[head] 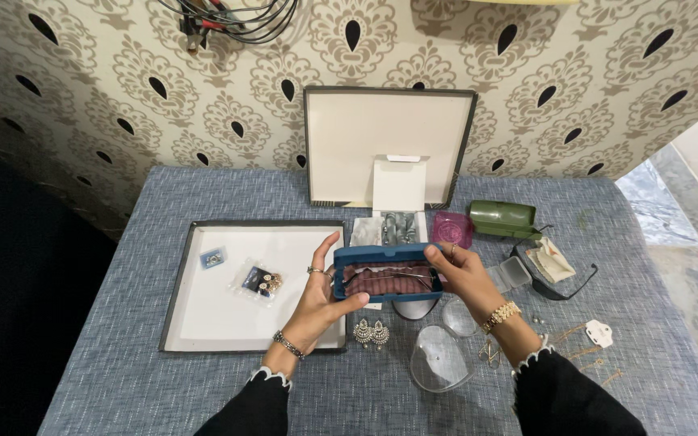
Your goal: The person sits at a table with jewelry, boxes and cases. They handle earrings and necklaces, open a blue glasses-style case and a fabric pouch, place earrings and a small card into cases and pouches, handle sunglasses, and arrange the jewelry items and their storage containers on the table.
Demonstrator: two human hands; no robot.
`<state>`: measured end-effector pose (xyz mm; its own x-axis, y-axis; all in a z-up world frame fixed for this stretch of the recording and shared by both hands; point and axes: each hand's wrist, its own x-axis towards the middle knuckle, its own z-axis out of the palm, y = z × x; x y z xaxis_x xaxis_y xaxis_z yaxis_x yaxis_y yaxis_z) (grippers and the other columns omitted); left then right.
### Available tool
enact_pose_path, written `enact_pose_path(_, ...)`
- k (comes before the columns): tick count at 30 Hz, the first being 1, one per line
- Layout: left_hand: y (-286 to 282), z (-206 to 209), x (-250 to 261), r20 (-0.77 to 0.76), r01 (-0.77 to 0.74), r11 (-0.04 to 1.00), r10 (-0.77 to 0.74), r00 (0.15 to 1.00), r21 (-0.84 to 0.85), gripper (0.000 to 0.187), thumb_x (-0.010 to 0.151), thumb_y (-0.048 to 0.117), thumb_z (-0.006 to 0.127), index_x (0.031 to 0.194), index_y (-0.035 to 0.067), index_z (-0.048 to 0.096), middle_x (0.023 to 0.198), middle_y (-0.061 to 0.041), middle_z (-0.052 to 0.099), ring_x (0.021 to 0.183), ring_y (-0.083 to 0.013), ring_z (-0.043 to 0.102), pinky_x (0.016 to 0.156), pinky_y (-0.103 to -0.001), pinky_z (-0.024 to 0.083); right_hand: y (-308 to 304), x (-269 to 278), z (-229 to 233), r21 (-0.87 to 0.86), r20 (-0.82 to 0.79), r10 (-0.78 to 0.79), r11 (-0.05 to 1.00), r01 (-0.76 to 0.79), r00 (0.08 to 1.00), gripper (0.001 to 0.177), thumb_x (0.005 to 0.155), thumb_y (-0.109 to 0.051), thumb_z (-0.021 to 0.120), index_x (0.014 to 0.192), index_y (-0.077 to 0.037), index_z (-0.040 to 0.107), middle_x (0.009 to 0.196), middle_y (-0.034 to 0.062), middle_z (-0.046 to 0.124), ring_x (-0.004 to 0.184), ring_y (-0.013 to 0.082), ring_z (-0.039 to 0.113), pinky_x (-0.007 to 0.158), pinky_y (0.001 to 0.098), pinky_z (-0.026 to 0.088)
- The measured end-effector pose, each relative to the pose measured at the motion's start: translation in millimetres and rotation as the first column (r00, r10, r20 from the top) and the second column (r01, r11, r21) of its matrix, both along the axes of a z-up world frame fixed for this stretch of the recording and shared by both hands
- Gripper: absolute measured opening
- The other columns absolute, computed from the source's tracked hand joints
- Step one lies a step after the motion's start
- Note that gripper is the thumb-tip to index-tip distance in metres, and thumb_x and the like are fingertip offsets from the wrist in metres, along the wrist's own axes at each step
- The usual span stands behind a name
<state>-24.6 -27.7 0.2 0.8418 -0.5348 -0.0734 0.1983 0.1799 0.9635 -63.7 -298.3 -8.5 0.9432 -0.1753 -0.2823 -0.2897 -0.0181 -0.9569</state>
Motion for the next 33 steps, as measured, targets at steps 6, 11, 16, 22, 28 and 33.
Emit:
enact_pose_path(6,0,-1,0,0.001,0.001,1.000,-0.001,1.000,-0.018,0.112,0.075,0.002,0.079,0.159,0.033,0.011,0.134,-0.015,0.060,0.129,-0.0256,0.061,0.105,-0.041,0.057,0,5,-10,-0.073,-0.044,-0.053,0.996,0.050,0.998,0.052,0.091,-0.052,0.062,0.114,-0.008,0.074,0.093,0.0018,0.074,0.080,0.0092,0.068,0.071,0.0292,0.060)
enact_pose_path(11,-2,1,-3,0.014,-0.005,1.000,0.005,1.000,-0.022,0.112,0.074,-0.001,0.080,0.158,0.032,0.013,0.139,-0.012,0.055,0.132,-0.0250,0.058,0.106,-0.040,0.058,-1,9,-15,-0.093,-0.083,-0.090,0.992,0.083,0.992,0.058,0.094,-0.059,0.064,0.108,-0.004,0.076,0.079,0.0020,0.060,0.065,0.0089,0.055,0.059,0.0266,0.051)
enact_pose_path(16,-4,0,-3,0.043,-0.033,0.999,0.035,0.998,-0.031,0.109,0.072,-0.002,0.079,0.156,0.032,0.020,0.150,-0.006,0.043,0.136,-0.0235,0.053,0.101,-0.038,0.054,4,11,-9,-0.121,-0.101,-0.110,0.988,0.098,0.989,0.061,0.087,-0.062,0.059,0.101,-0.004,0.072,0.077,0.0069,0.072,0.062,0.0109,0.068,0.057,0.0272,0.059)
enact_pose_path(22,-1,-5,-2,0.025,0.032,0.999,-0.032,0.999,0.019,0.091,0.075,0.002,0.080,0.154,0.023,0.041,0.152,-0.011,0.049,0.131,-0.0268,0.060,0.105,-0.036,0.056,3,13,-14,-0.120,-0.130,-0.133,0.986,0.117,0.983,0.065,0.089,-0.065,0.059,0.096,-0.002,0.073,0.074,0.0079,0.067,0.058,0.0120,0.061,0.054,0.0272,0.053)
enact_pose_path(28,-2,-5,-2,0.031,0.038,0.999,-0.038,0.999,0.005,0.090,0.075,0.000,0.080,0.154,0.018,0.039,0.146,-0.010,0.052,0.126,-0.0205,0.063,0.106,-0.035,0.056,-4,16,-25,-0.134,-0.157,-0.132,0.985,0.112,0.979,0.069,0.089,-0.068,0.057,0.093,-0.001,0.072,0.073,0.0060,0.062,0.062,0.0137,0.060,0.056,0.0290,0.051)
enact_pose_path(33,-5,-2,-3,-0.010,0.050,0.999,-0.049,0.999,0.019,0.095,0.074,-0.002,0.079,0.155,0.019,0.034,0.140,-0.011,0.057,0.120,-0.0195,0.066,0.103,-0.033,0.057,-5,16,-26,-0.106,-0.168,-0.123,0.989,0.107,0.978,0.074,0.089,-0.069,0.055,0.094,0.002,0.073,0.076,0.0103,0.066,0.067,0.0175,0.063,0.061,0.0331,0.055)
